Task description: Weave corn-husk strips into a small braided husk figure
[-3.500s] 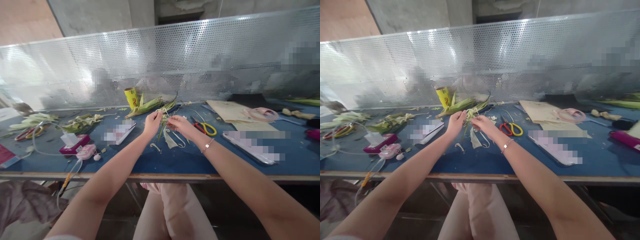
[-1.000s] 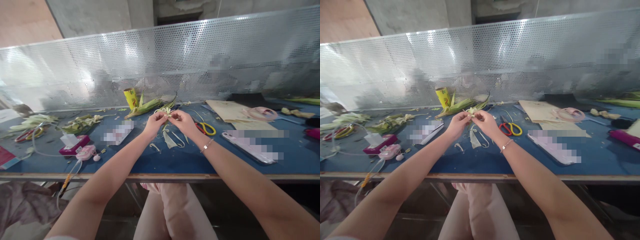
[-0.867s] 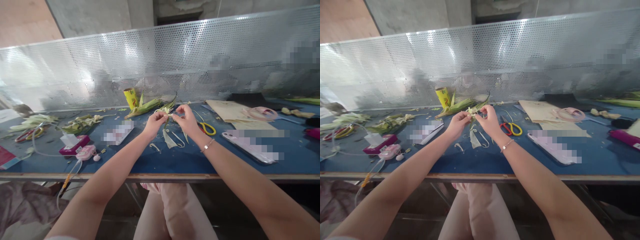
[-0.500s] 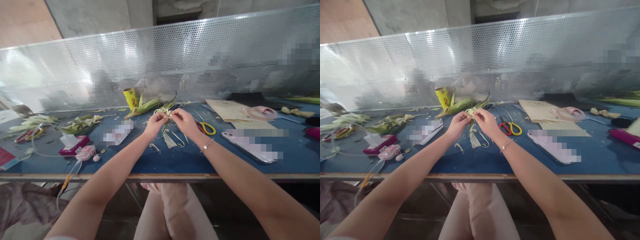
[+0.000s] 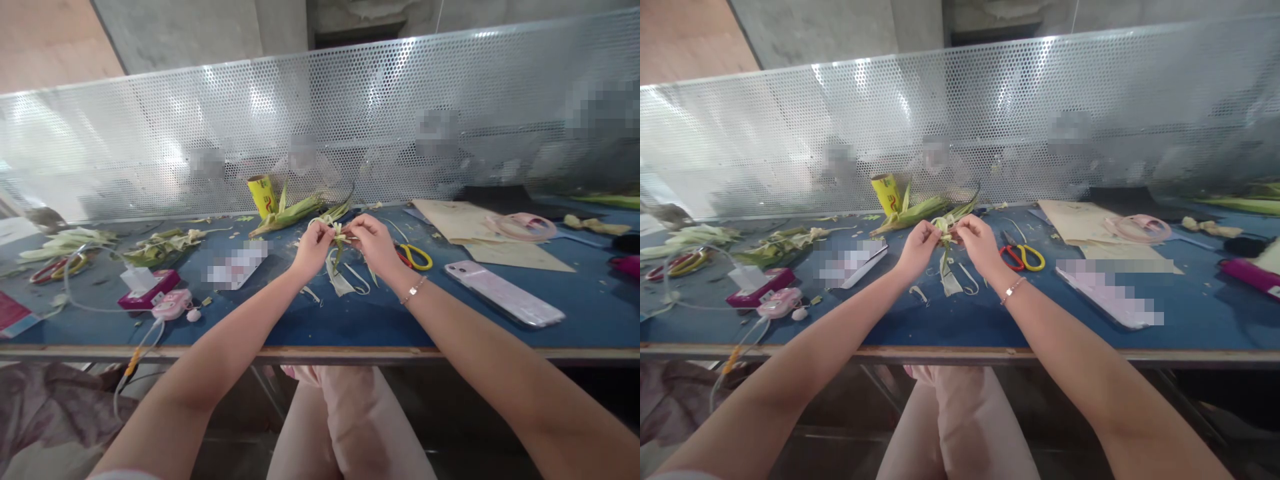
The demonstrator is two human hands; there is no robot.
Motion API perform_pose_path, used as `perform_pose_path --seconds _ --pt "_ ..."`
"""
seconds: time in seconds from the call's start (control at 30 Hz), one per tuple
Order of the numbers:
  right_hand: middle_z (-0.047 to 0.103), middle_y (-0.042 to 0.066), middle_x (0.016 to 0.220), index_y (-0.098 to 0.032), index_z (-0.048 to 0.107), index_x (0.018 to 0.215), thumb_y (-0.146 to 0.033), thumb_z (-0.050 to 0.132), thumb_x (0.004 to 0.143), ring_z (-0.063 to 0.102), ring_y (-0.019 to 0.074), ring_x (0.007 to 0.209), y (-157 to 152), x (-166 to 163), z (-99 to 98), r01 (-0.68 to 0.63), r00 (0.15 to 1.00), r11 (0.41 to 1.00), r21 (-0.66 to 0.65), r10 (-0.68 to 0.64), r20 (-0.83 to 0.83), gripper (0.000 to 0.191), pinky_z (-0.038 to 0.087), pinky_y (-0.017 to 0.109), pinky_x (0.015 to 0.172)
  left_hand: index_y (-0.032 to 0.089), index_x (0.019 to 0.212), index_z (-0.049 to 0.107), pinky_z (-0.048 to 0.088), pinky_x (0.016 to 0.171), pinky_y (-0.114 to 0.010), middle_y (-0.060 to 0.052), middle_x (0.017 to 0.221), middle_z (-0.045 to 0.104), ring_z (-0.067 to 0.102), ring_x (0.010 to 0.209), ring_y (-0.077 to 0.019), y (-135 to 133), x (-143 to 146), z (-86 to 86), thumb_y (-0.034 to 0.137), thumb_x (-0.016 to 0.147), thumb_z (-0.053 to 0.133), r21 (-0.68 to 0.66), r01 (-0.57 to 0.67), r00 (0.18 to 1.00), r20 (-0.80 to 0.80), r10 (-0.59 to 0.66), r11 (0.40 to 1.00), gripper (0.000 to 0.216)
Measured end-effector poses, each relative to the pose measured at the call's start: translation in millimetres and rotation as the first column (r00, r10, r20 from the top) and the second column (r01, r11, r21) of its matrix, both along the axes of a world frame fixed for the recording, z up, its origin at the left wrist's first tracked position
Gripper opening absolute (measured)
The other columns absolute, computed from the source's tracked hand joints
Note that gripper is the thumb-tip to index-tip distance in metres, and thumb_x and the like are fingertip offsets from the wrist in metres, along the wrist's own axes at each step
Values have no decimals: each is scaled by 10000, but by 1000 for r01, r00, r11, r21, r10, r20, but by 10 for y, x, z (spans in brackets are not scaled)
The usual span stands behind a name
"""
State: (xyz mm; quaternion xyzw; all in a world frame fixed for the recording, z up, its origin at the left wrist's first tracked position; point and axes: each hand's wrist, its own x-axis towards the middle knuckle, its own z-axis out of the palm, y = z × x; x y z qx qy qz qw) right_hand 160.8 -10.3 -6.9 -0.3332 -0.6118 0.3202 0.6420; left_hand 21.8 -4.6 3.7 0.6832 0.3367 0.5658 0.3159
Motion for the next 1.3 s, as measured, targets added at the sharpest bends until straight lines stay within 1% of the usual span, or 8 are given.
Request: perform_pose_path --seconds 0.13,0.27,0.33,0.53,0.67,0.87,1.1,1.3 --pt "574 1 763 -244 416 758 -265 453 782 577 151 738 -15 -17 35 -90 988 994 -60 81 -129 48 479 331 730 171 666 467 334 581 -229 41 585 477 434 564 -80 -29 -5 27 183 792 559 16 -32 998 -48 33 999 156" --pt "563 -3 774 -245 456 801 -331 493 821 559 135 736 -69 -32 75 -218 955 976 7 215 -205 95 467 301 699 171 660 464 339 597 -236 36 594 486 437 573 -85 -54 -8 55 172 802 541 10 -50 998 -26 51 999 162" --pt "525 -16 739 -235 465 772 -349 525 822 514 108 661 -84 -44 76 -214 951 976 38 217 -222 137 442 260 632 172 644 455 328 591 -237 41 578 460 408 560 -83 -60 -11 59 185 805 542 6 -80 997 -13 80 997 183" --pt "302 -69 586 -229 399 708 -418 538 823 227 59 436 -122 -74 74 -265 950 962 -60 250 -185 261 187 213 406 175 641 443 315 604 -246 38 591 439 386 584 -89 -12 -31 15 208 822 523 31 -186 982 24 186 982 201" --pt "212 -85 535 -231 388 692 -428 562 802 183 60 423 -157 -99 97 -302 945 949 -93 285 -161 285 155 215 408 185 646 444 296 581 -255 37 582 434 372 565 -96 39 -37 -9 247 828 520 -2 -248 966 74 247 969 207" --pt "234 -86 529 -236 379 689 -440 583 770 183 59 423 -145 -99 81 -319 944 944 -86 308 -121 299 159 219 413 174 610 465 290 590 -259 33 567 455 386 566 -96 42 -29 14 188 790 569 21 -312 949 46 311 950 207" --pt "261 -86 492 -226 483 720 -319 581 732 199 62 420 -137 18 95 -390 921 910 -144 385 -63 136 174 221 424 187 651 422 321 530 -237 58 505 436 413 478 -78 68 -79 18 218 822 520 -7 -176 983 45 176 984 200" --pt "504 6 628 -193 503 637 -201 473 558 477 129 576 -65 78 78 -393 917 883 -256 355 -184 85 415 282 546 204 709 403 378 469 -235 63 491 473 496 412 -94 44 -68 -22 261 824 515 -11 -19 999 -29 19 1000 170"
